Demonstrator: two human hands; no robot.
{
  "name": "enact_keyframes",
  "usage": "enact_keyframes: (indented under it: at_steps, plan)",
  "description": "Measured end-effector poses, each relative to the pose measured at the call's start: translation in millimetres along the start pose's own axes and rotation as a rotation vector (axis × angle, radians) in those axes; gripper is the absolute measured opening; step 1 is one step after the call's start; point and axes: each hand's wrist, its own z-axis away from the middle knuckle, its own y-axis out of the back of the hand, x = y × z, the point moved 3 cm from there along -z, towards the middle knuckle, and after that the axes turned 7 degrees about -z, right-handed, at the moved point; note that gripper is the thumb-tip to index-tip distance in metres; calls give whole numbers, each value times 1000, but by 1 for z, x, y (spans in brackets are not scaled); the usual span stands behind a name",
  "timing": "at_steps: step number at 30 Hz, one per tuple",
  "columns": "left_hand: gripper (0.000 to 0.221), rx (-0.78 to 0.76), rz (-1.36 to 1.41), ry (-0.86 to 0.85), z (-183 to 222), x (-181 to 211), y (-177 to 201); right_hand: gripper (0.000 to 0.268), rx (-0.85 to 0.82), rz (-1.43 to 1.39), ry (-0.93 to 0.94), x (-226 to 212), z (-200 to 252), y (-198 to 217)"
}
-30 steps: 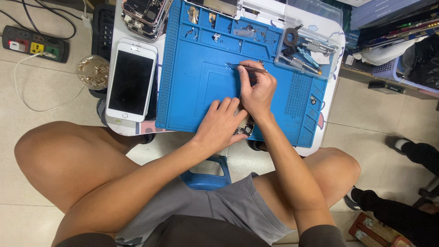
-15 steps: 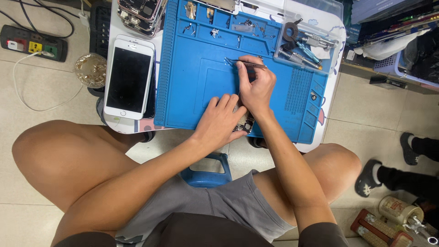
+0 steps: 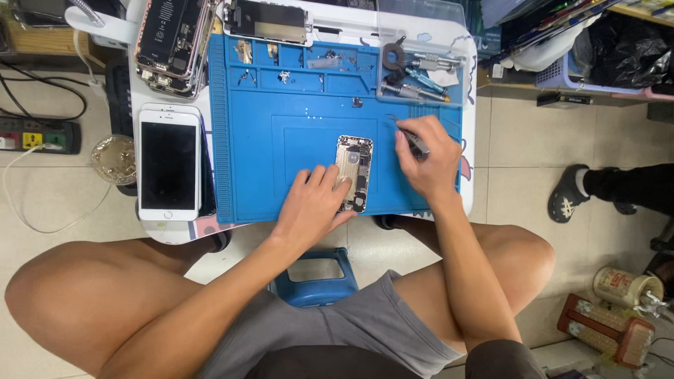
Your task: The person disassembles a smartphone on a blue work mat, using tweezers and a screwdriver to remove screws and internal components. The person places removed parts on the mat and continues to work on the phone's internal assembly.
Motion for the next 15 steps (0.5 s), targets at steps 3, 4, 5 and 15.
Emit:
enact_keyframes:
  at_steps: [3,4,5,15]
  plan:
    - [56,33,1,-35,2,9,-18,12,-164,407,155,23,28,0]
    - [56,31,-1,-38,1,11,-12,12,-162,406,152,23,32,0]
    - [54,14,30,-47,0,14,-6,15,-231,385,151,24,37,0]
    - [55,-122,102,114,-25,5,33,27,-570,512,141,4,46,5]
